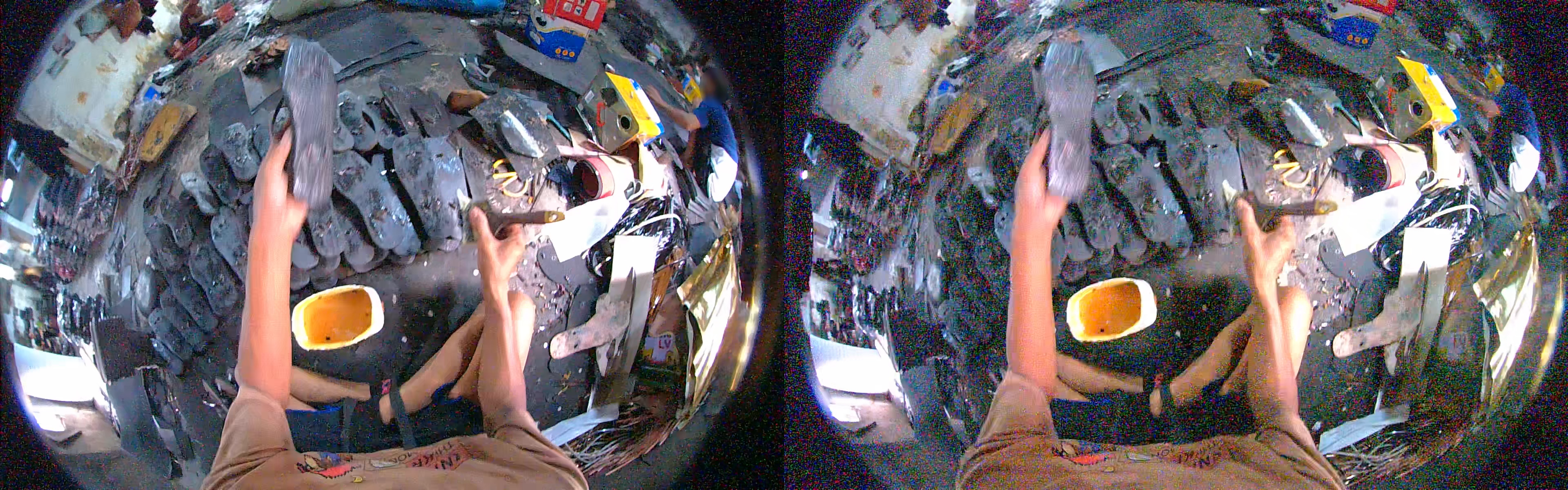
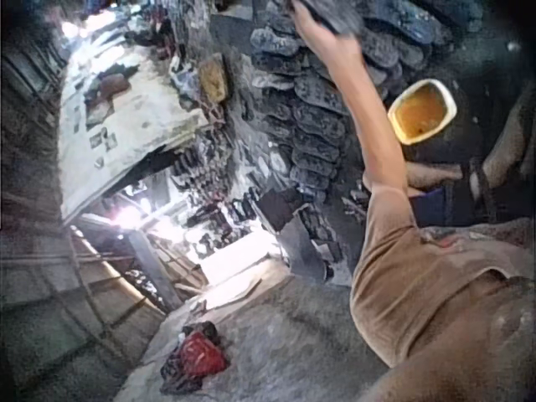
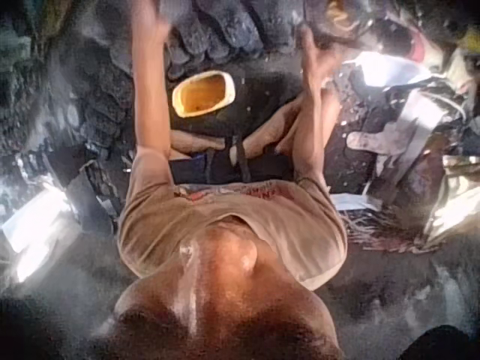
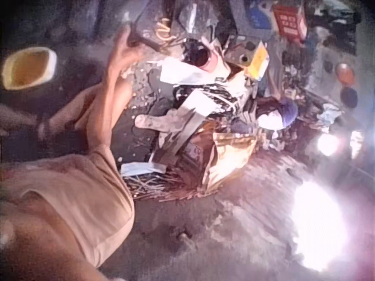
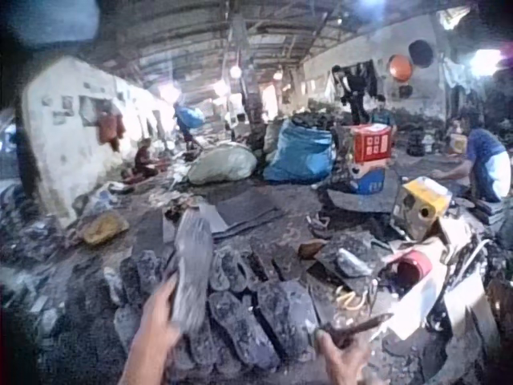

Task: The person sits on the floor and repeatedly picks up grey slipper soles, applies a yellowish substance from a container using a brush, and places them back in a pile. The person handles the soles one at a time, dipping the brush into the container between applications.

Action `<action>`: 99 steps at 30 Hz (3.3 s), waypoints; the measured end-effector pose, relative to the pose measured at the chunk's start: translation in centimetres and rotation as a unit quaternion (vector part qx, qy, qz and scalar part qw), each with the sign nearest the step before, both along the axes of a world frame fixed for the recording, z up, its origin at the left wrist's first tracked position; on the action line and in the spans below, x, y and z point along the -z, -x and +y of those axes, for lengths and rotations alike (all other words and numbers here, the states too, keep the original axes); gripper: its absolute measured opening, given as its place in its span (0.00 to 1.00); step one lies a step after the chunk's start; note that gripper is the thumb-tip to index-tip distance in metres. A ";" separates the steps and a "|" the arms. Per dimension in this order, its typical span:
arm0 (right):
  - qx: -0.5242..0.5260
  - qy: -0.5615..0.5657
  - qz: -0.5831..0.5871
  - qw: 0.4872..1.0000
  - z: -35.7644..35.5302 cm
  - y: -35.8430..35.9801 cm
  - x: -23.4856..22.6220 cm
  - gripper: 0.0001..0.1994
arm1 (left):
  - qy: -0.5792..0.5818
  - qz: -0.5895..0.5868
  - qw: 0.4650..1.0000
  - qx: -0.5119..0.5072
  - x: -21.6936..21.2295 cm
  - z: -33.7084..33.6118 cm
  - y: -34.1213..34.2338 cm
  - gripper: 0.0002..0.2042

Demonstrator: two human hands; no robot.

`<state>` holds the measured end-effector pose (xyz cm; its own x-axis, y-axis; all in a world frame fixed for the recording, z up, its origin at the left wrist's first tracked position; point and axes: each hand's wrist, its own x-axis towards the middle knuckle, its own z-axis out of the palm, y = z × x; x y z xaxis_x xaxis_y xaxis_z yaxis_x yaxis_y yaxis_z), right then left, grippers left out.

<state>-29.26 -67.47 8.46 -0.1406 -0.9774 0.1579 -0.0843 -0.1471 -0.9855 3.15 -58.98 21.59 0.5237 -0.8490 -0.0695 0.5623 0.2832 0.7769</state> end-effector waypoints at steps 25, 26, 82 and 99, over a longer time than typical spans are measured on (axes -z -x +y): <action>-0.079 0.054 0.144 0.985 0.7 -0.2 0.6 0.22 | -0.497 -0.383 0.687 -0.368 4.5 38.7 3.1 0.18; -0.109 -0.001 0.116 0.987 4.2 -2.3 -2.1 0.25 | -0.523 -0.379 0.616 -0.450 7.4 46.4 0.8 0.20; -0.401 0.159 0.164 0.887 23.4 -8.9 -11.9 0.15 | -0.067 0.023 0.984 -0.163 10.7 37.4 17.1 0.26; -0.576 0.266 0.022 0.773 28.6 -4.6 -12.3 0.13 | -0.169 -0.072 0.971 -0.152 12.8 33.3 13.2 0.27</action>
